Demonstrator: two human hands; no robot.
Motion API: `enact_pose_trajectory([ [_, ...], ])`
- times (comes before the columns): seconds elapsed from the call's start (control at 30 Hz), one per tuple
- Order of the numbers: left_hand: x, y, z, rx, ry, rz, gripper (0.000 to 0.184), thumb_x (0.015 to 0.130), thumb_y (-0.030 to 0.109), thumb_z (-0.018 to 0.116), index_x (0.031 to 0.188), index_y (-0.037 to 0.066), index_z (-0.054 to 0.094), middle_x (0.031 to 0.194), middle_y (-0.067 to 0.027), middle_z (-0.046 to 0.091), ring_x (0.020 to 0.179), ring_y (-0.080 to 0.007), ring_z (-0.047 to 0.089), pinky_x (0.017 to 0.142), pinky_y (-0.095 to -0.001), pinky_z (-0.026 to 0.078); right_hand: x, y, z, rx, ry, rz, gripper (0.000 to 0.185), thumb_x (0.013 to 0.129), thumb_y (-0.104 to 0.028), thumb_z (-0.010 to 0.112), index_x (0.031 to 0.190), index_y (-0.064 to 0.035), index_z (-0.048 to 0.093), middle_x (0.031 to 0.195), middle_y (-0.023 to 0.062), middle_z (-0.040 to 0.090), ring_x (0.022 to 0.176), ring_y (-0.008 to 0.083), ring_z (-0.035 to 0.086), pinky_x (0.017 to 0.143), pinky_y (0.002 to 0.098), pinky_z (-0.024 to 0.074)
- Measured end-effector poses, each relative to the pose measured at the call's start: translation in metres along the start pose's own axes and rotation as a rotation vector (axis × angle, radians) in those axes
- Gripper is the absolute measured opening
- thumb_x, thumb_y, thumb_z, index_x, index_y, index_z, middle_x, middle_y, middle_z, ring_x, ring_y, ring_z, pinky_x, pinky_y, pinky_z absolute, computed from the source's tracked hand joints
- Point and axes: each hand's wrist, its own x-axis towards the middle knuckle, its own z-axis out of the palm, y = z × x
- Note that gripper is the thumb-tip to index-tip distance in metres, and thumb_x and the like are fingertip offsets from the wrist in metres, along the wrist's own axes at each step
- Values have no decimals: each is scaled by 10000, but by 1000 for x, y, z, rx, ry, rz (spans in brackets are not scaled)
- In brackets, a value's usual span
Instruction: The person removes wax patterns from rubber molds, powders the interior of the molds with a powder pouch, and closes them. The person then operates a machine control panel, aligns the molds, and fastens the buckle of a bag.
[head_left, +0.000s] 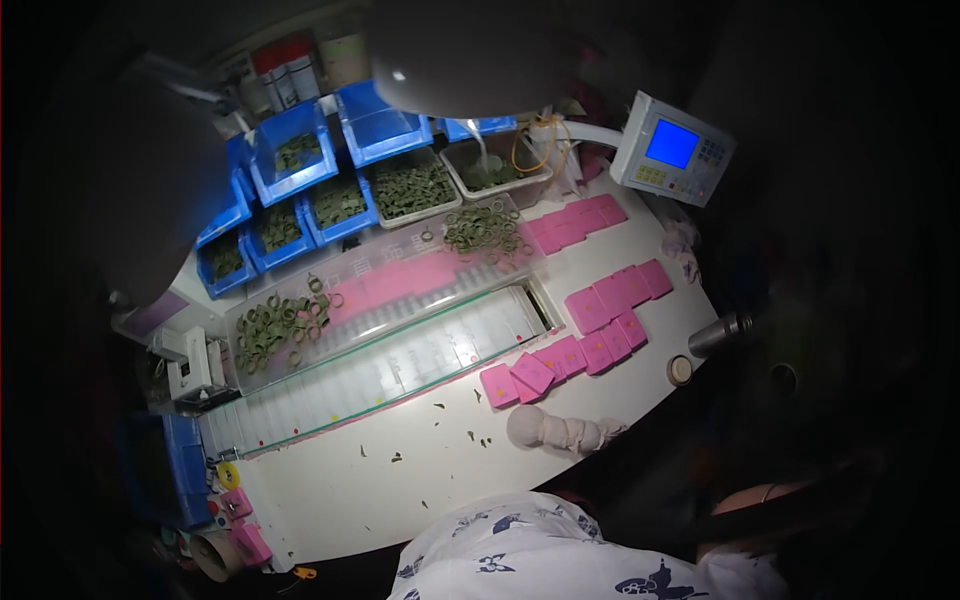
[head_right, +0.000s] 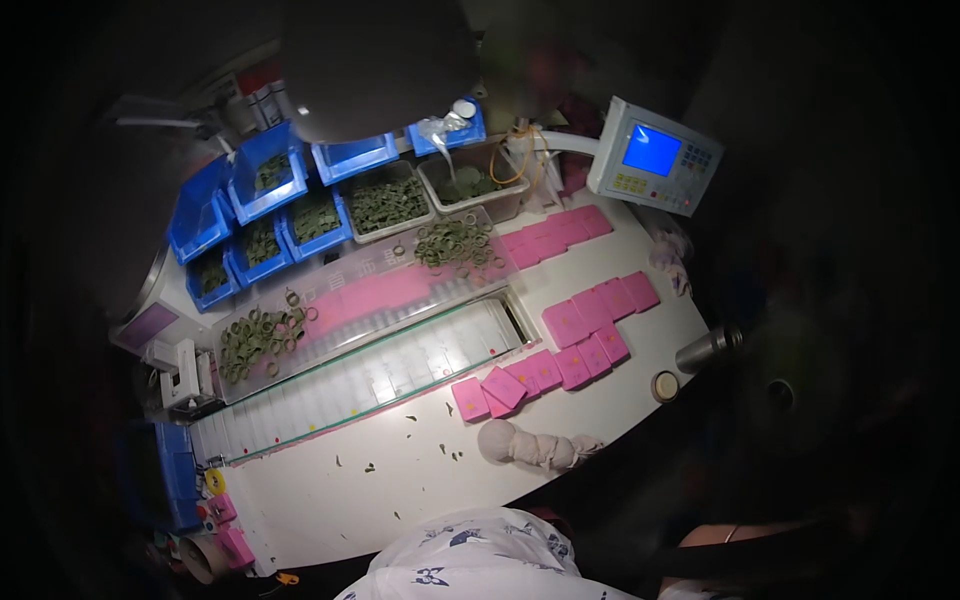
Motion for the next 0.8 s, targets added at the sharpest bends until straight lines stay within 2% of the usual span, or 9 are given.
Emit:
enact_pose_trajectory([
  [0.2, -1, -12, -8, -41, -32, 70, 282, 974, 250, 587, 1105, 19, 683, 962, -112, 696, 875, -185, 652, 800, -342, 528, 67, -6, 33, -28, -260, 280, 107, 861, -224, 568, 829, -126, 536, 733, -25, 493, 568, 124, 471, 607, 342, 383],
  [0.27, -3, -17, -12, -68, -32, 98, 283, 973, 250, 588, 1104, 19, 683, 961, -111, 696, 874, -184, 651, 799, -341, 528, 84, -18, 43, -137, -297, 331, 114, 839, -217, 584, 779, -131, 541, 745, -21, 515, 580, 132, 496, 627, 353, 402],
  [0.33, -5, -24, -17, -100, -27, 123, 283, 973, 251, 589, 1104, 19, 684, 960, -110, 696, 873, -183, 651, 798, -341, 528, 99, -28, 50, -317, -292, 271, 84, 822, -205, 596, 802, -139, 547, 717, -42, 494, 537, 81, 473, 551, 340, 393],
  [0.37, -8, -28, -21, -118, -25, 134, 283, 973, 251, 589, 1103, 18, 684, 960, -110, 696, 873, -182, 651, 797, -340, 528, 103, -30, 49, -183, -257, 270, 61, 818, -191, 593, 832, -141, 559, 723, -42, 503, 551, 75, 484, 529, 337, 389],
  [0.43, -12, -37, -28, -156, -12, 152, 283, 973, 252, 590, 1103, 18, 684, 959, -109, 696, 872, -181, 650, 796, -340, 528, 122, -6, 50, 12, -253, 300, 72, 815, -172, 591, 878, -142, 575, 732, -41, 519, 566, 73, 500, 507, 325, 387],
  [0.57, -25, -58, -46, -238, 29, 179, 284, 973, 253, 592, 1102, 18, 684, 958, -107, 696, 870, -179, 649, 794, -338, 528, 151, 115, 55, 231, -372, 396, 109, 821, -154, 591, 928, -133, 584, 737, -33, 531, 568, 83, 511, 504, 294, 393],
  [0.8, -48, -98, -78, -404, 135, 196, 285, 973, 255, 595, 1100, 17, 685, 956, -104, 696, 867, -175, 648, 791, -336, 528, 143, 243, 46, 249, -344, 440, 79, 868, -135, 558, 937, -103, 582, 713, -27, 481, 556, 82, 465, 491, 275, 369],
])
